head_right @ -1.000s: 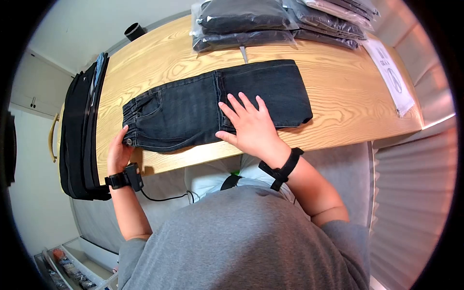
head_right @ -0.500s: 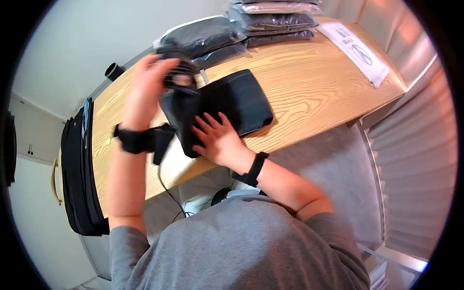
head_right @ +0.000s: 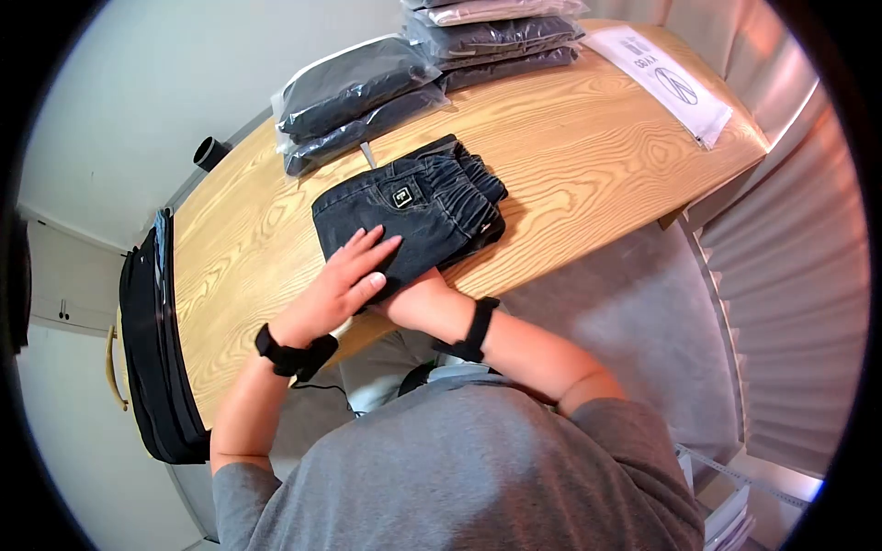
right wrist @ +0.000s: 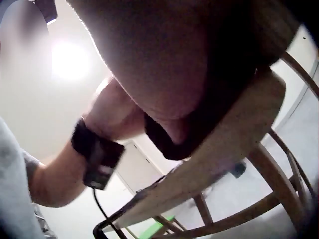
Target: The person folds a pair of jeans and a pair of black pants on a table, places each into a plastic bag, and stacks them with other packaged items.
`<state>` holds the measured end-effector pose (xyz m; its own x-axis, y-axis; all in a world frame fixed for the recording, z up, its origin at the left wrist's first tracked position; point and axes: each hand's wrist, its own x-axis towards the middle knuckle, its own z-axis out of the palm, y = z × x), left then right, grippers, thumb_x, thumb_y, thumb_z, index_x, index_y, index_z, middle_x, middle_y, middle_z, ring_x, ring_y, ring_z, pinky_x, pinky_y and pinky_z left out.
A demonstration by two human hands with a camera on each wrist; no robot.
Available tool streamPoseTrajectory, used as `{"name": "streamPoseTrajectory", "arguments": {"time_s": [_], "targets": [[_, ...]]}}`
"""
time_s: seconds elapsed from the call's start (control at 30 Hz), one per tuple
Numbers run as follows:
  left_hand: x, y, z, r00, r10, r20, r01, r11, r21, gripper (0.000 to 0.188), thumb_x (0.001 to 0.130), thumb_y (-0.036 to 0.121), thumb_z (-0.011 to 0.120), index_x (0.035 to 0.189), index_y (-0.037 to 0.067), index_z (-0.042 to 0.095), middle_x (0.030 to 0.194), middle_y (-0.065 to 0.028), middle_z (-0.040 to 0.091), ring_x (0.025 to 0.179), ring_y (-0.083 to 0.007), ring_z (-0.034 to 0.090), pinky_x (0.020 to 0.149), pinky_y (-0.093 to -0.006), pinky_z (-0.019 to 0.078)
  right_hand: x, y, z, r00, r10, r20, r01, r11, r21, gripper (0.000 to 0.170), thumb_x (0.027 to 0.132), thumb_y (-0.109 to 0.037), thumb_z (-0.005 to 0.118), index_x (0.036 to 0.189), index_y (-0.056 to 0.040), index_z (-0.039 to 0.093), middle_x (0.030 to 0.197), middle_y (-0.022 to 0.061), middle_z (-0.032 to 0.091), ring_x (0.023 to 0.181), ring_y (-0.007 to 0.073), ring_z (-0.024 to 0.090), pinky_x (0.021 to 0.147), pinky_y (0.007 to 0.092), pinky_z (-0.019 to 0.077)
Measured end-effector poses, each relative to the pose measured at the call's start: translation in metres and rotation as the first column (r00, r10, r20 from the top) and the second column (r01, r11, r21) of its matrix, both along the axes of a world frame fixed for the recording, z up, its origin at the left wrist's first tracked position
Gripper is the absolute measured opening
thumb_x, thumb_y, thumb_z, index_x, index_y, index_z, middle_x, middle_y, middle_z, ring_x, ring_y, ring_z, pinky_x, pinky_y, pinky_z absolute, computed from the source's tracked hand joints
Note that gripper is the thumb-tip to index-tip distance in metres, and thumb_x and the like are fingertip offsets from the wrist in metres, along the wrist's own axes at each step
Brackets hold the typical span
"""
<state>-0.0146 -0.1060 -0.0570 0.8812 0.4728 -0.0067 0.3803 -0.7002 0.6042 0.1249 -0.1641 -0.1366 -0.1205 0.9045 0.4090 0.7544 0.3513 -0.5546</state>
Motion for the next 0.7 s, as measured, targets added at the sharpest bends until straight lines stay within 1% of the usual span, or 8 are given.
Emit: {"name": "streamPoseTrajectory", "arguments": {"time_s": [0.03, 0.1, 0.17, 0.23, 0.3, 0.4, 0.6, 0.7], "targets": [[0.0, -0.002, -0.008, 0.998, -0.005, -0.068, 0.008, 0.999, 0.043, 0.045, 0.097, 0.03, 0.042, 0.141, 0.019, 0.04, 0.149, -0.0166, 0.028, 0.138, -0.0417, 0.021, 0.11, -0.0522, 0.019, 0.007, -0.012, 0.007, 0.996, 0.055, 0.068, -0.062, 0.992, 0.108, 0.047, 0.078, -0.032, 0.064, 0.115, -0.0048, 0.057, 0.121, 0.0215, 0.055, 0.112, 0.0344, 0.053, 0.098, 0.0447, 0.0394], [-0.001, -0.006, -0.021, 0.995, 0.005, -0.097, 0.01, 0.986, 0.163, 0.045, 0.098, 0.034, 0.04, 0.142, 0.023, 0.038, 0.151, -0.016, 0.025, 0.139, -0.0411, 0.019, 0.108, -0.057, 0.0177, 0.03, -0.039, 0.06, 0.94, 0.305, 0.152, -0.211, 0.871, -0.443, 0.035, 0.079, -0.035, 0.065, 0.095, -0.0034, 0.066, 0.086, 0.0177, 0.066, 0.084, 0.0371, 0.064, 0.081, 0.0464, 0.0486], [0.001, -0.01, -0.025, 0.996, 0.023, -0.088, -0.006, 0.982, 0.188, 0.045, 0.098, 0.035, 0.039, 0.142, 0.024, 0.039, 0.151, -0.0158, 0.025, 0.139, -0.0408, 0.019, 0.108, -0.0576, 0.0177, 0.064, -0.052, 0.058, 0.933, 0.288, -0.215, -0.332, 0.92, -0.208, 0.025, 0.084, -0.03, 0.064, 0.084, -0.0054, 0.068, 0.08, 0.0129, 0.066, 0.077, 0.0296, 0.064, 0.068, 0.039, 0.0497], [0.004, -0.016, -0.026, 0.993, 0.061, -0.098, -0.031, 0.959, 0.283, 0.045, 0.097, 0.036, 0.04, 0.141, 0.024, 0.04, 0.149, -0.0158, 0.028, 0.137, -0.0406, 0.022, 0.107, -0.0588, 0.0177, 0.086, -0.059, 0.087, 0.847, -0.31, -0.432, 0.187, 0.934, -0.303, 0.017, 0.083, -0.019, 0.066, 0.083, -0.002, 0.068, 0.085, 0.0122, 0.065, 0.078, 0.0247, 0.062, 0.073, 0.0352, 0.0488], [0.007, -0.021, -0.028, 0.992, 0.091, -0.093, -0.059, 0.95, 0.306, 0.045, 0.097, 0.036, 0.041, 0.14, 0.023, 0.041, 0.148, -0.0157, 0.029, 0.137, -0.0405, 0.023, 0.107, -0.059, 0.0176, 0.116, -0.043, 0.067, 0.807, -0.591, -0.009, 0.582, 0.792, 0.182, 0.044, 0.082, -0.027, 0.069, 0.113, 0.0013, 0.056, 0.097, 0.0165, 0.064, 0.088, 0.0292, 0.062, 0.08, 0.036, 0.0481], [0.008, -0.022, -0.034, 0.991, 0.126, -0.044, -0.101, 0.925, 0.367, 0.044, 0.096, 0.037, 0.043, 0.138, 0.023, 0.044, 0.146, -0.0159, 0.033, 0.135, -0.0398, 0.027, 0.105, -0.0607, 0.02, 0.117, -0.026, 0.058, 0.775, -0.53, -0.344, 0.4, 0.833, -0.381, 0.06, 0.079, -0.033, 0.071, 0.122, 0.0025, 0.048, 0.104, 0.018, 0.062, 0.097, 0.033, 0.06, 0.085, 0.037, 0.0469], [0.006, -0.024, -0.032, 0.985, 0.172, 0.016, -0.167, 0.927, 0.337, 0.045, 0.095, 0.036, 0.044, 0.137, 0.021, 0.045, 0.144, -0.0165, 0.036, 0.134, -0.0403, 0.029, 0.105, -0.0593, 0.0201, 0.088, -0.009, 0.07, 0.893, -0.39, -0.226, 0.422, 0.899, 0.114, 0.048, 0.077, -0.012, 0.069, 0.121, -0.0025, 0.052, 0.108, 0.0171, 0.062, 0.102, 0.0266, 0.06, 0.089, 0.0335, 0.0449], [0.006, -0.022, -0.033, 0.98, 0.192, 0.055, -0.2, 0.941, 0.272, 0.046, 0.096, 0.035, 0.043, 0.139, 0.019, 0.043, 0.145, -0.018, 0.034, 0.134, -0.0415, 0.027, 0.107, -0.0559, 0.0187, 0.107, 0.008, 0.039, 0.654, -0.343, -0.674, 0.405, 0.911, -0.07, 0.039, 0.081, -0.006, 0.064, 0.118, -0.0003, 0.052, 0.101, 0.0116, 0.062, 0.091, 0.0163, 0.059, 0.08, 0.0262, 0.046]]}}
